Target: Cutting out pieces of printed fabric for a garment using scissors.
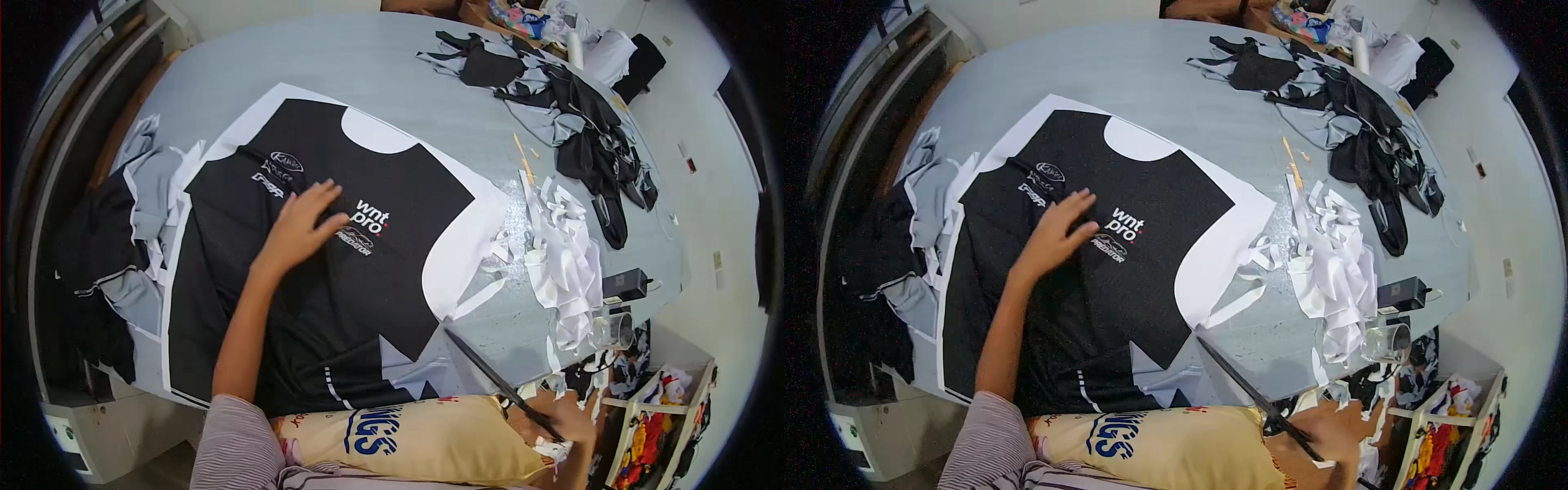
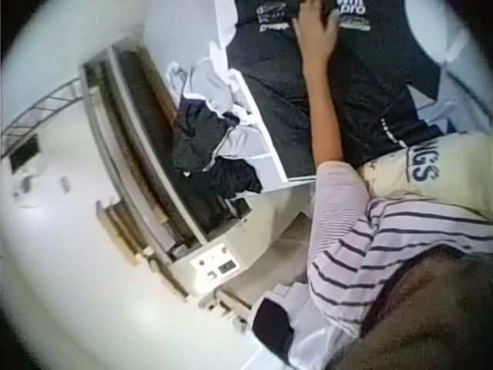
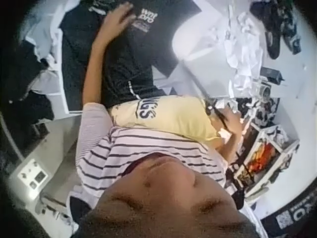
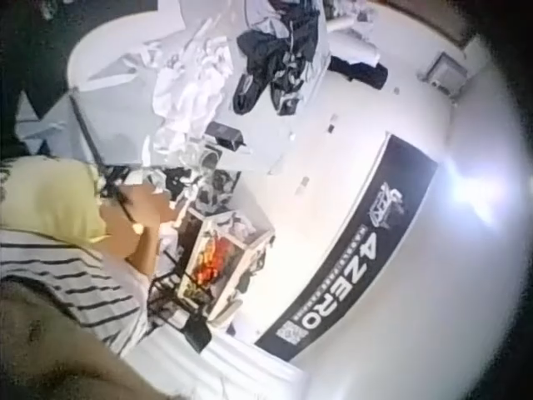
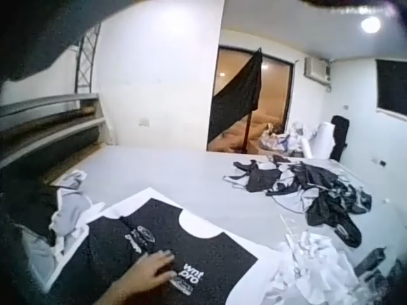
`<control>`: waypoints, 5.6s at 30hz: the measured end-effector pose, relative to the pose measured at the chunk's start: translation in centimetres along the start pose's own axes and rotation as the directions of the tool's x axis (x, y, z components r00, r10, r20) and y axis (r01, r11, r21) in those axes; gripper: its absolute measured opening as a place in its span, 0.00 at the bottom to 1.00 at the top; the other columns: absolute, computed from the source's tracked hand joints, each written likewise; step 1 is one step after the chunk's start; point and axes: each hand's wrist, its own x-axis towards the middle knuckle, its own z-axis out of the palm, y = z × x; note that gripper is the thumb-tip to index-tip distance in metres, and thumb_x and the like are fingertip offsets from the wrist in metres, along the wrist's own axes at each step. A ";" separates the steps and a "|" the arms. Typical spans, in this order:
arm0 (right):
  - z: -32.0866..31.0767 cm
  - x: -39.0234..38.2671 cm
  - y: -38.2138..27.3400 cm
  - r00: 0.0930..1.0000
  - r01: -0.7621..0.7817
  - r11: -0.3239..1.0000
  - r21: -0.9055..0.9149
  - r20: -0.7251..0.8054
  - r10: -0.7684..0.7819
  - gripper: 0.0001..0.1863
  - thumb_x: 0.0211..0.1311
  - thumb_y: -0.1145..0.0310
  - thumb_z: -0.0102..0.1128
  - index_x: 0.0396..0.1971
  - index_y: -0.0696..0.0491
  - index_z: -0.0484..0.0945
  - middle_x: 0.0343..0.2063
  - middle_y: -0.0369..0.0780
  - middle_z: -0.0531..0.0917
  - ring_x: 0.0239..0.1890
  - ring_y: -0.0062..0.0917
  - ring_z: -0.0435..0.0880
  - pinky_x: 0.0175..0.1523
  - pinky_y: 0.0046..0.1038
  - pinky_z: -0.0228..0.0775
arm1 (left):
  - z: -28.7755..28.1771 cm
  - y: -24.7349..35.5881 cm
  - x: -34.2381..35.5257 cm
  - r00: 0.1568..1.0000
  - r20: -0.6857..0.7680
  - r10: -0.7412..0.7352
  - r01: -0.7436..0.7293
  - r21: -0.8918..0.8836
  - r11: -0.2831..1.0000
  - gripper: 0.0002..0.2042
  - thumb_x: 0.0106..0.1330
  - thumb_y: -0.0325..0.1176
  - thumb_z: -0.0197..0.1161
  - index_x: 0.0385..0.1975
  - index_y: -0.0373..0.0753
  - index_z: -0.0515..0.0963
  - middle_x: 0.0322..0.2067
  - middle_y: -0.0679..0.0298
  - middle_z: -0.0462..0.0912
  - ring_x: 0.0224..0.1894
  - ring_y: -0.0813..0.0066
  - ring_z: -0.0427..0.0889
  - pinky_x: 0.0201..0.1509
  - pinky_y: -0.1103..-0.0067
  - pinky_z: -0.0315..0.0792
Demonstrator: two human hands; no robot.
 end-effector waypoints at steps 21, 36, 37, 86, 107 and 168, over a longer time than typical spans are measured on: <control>-0.6 27.1 -2.7 0.513 0.680 0.505 0.531 -0.837 0.190 0.14 0.63 0.65 0.52 0.20 0.56 0.66 0.07 0.37 0.69 0.08 0.21 0.68 0.16 0.20 0.60 | 2.7 -3.8 1.1 0.940 -0.318 -0.128 0.254 0.394 0.884 0.29 0.62 0.52 0.57 0.62 0.50 0.67 0.65 0.57 0.63 0.67 0.54 0.58 0.68 0.57 0.50; -0.5 21.1 -4.2 0.572 0.611 0.495 0.617 -0.777 0.262 0.18 0.64 0.58 0.55 0.20 0.55 0.68 0.09 0.35 0.68 0.09 0.19 0.67 0.17 0.21 0.58 | 0.4 -8.5 2.9 0.828 -0.420 -0.372 0.528 0.358 0.770 0.36 0.63 0.63 0.46 0.66 0.45 0.60 0.67 0.59 0.57 0.70 0.59 0.51 0.70 0.53 0.41; 0.1 19.1 -4.0 0.653 0.529 0.557 0.640 -0.726 0.216 0.18 0.63 0.57 0.57 0.21 0.55 0.69 0.09 0.35 0.69 0.09 0.19 0.68 0.17 0.21 0.58 | -0.1 -8.7 2.1 0.781 -0.469 -0.413 0.595 0.356 0.720 0.35 0.64 0.61 0.45 0.65 0.42 0.62 0.66 0.56 0.59 0.70 0.57 0.52 0.69 0.52 0.41; -10.1 10.3 -2.2 0.807 -0.362 0.928 0.086 0.527 0.266 0.23 0.65 0.47 0.54 0.38 0.56 0.72 0.20 0.33 0.73 0.22 0.17 0.75 0.29 0.23 0.68 | 7.0 5.8 -2.4 0.965 0.168 0.203 -0.238 0.231 0.943 0.53 0.49 0.71 0.56 0.64 0.28 0.57 0.68 0.52 0.54 0.72 0.63 0.47 0.72 0.60 0.35; -0.7 14.0 -5.4 0.908 -0.291 0.902 0.320 0.390 0.155 0.32 0.63 0.35 0.44 0.27 0.55 0.68 0.16 0.37 0.72 0.21 0.23 0.75 0.29 0.25 0.67 | 7.0 5.8 -2.6 0.972 0.055 0.228 -0.233 0.122 0.965 0.57 0.47 0.66 0.64 0.66 0.26 0.48 0.67 0.50 0.54 0.70 0.62 0.53 0.71 0.60 0.41; 0.1 14.7 -7.8 0.979 -0.140 0.989 0.037 0.158 0.133 0.33 0.63 0.40 0.48 0.24 0.62 0.68 0.15 0.54 0.73 0.22 0.50 0.76 0.30 0.41 0.66 | 7.0 6.0 -2.7 0.972 0.038 0.231 -0.234 0.116 0.965 0.59 0.43 0.63 0.69 0.66 0.26 0.45 0.66 0.47 0.54 0.69 0.59 0.54 0.71 0.58 0.40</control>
